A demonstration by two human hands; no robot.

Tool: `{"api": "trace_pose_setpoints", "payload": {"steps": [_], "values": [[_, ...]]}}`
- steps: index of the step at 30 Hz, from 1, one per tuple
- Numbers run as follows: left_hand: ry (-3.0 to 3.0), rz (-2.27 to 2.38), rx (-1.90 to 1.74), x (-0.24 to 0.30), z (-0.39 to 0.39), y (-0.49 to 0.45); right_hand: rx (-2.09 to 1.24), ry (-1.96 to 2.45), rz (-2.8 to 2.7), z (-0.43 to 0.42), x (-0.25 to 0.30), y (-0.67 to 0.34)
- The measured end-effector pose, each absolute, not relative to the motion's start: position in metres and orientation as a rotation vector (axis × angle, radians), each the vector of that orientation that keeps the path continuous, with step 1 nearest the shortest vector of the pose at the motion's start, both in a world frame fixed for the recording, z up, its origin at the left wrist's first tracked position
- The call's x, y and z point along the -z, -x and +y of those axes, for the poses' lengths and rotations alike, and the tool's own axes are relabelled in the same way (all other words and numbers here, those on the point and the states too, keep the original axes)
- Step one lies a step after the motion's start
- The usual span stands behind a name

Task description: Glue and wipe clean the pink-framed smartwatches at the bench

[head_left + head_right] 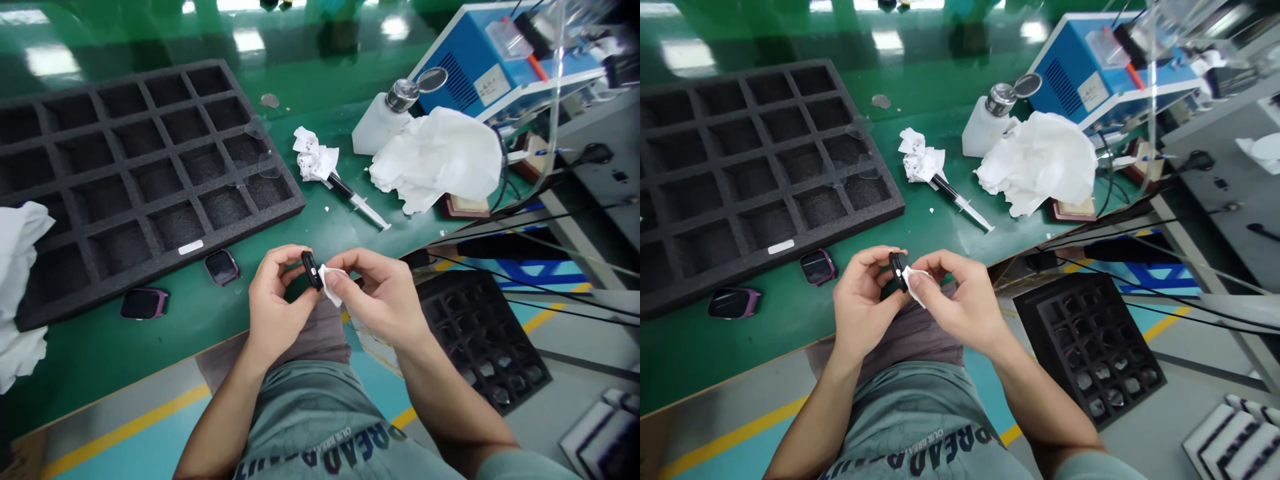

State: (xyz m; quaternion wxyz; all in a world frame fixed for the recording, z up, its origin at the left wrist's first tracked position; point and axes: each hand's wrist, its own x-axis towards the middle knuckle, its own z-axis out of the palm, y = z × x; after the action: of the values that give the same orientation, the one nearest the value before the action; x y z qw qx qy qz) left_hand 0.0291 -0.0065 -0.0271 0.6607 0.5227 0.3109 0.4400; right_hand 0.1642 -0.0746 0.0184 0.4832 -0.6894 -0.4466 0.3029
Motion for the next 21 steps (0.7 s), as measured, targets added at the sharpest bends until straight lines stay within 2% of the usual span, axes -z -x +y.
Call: {"api": "trace_pose_setpoints", "payload": {"steps": [21], "values": [[-1.423, 0.748, -0.964, 0.034, -0.012, -0.029, -0.809, 1.789, -0.997, -0.064, -0.016, -0.168]]}}
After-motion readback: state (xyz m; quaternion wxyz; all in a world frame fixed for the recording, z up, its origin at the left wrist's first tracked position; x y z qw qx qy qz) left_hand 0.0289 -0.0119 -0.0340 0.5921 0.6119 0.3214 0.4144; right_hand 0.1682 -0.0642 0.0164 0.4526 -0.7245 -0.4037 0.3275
